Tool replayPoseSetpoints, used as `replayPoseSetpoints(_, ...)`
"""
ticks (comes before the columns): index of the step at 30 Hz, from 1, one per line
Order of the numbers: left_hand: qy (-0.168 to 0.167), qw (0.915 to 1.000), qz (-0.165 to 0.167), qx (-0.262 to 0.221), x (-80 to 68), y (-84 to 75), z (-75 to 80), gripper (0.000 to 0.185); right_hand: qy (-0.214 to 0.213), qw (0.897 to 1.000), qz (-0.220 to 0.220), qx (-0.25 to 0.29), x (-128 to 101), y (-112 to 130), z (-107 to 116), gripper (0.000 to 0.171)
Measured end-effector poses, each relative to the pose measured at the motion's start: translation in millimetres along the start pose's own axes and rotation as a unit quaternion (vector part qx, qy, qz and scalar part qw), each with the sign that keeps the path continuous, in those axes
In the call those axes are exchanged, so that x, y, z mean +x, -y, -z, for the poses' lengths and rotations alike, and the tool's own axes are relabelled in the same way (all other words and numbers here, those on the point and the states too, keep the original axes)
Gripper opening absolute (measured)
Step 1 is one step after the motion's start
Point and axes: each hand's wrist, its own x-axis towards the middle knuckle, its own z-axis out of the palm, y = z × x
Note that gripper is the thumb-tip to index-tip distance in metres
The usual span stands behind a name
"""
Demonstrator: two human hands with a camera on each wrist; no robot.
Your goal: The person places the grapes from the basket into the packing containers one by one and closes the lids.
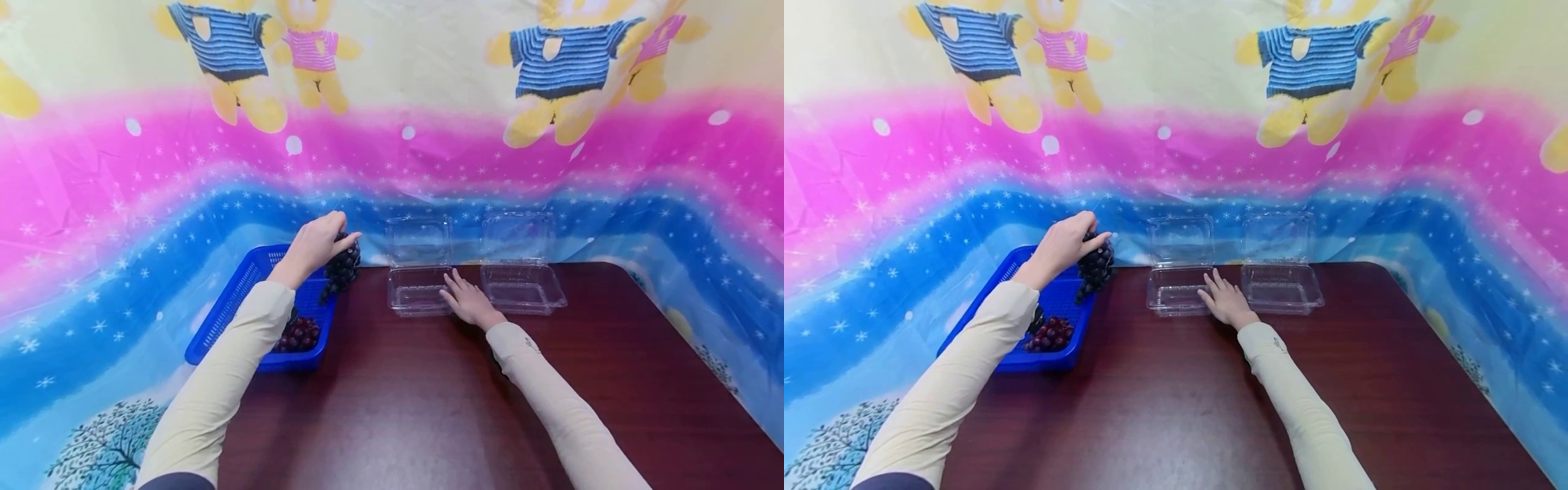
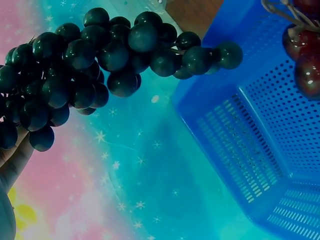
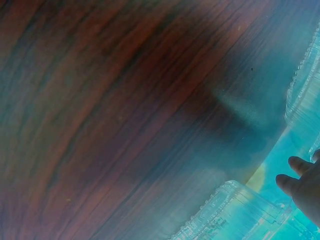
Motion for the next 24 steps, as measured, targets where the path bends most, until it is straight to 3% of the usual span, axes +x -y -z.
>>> replayPoseSetpoints(24,0.025,0.9997,0.003,-0.004,10.9,-12.7,-6.4,0.034,-0.006,1.000,0.004,-0.001,-0.9,0.9,-1.0,0.062)
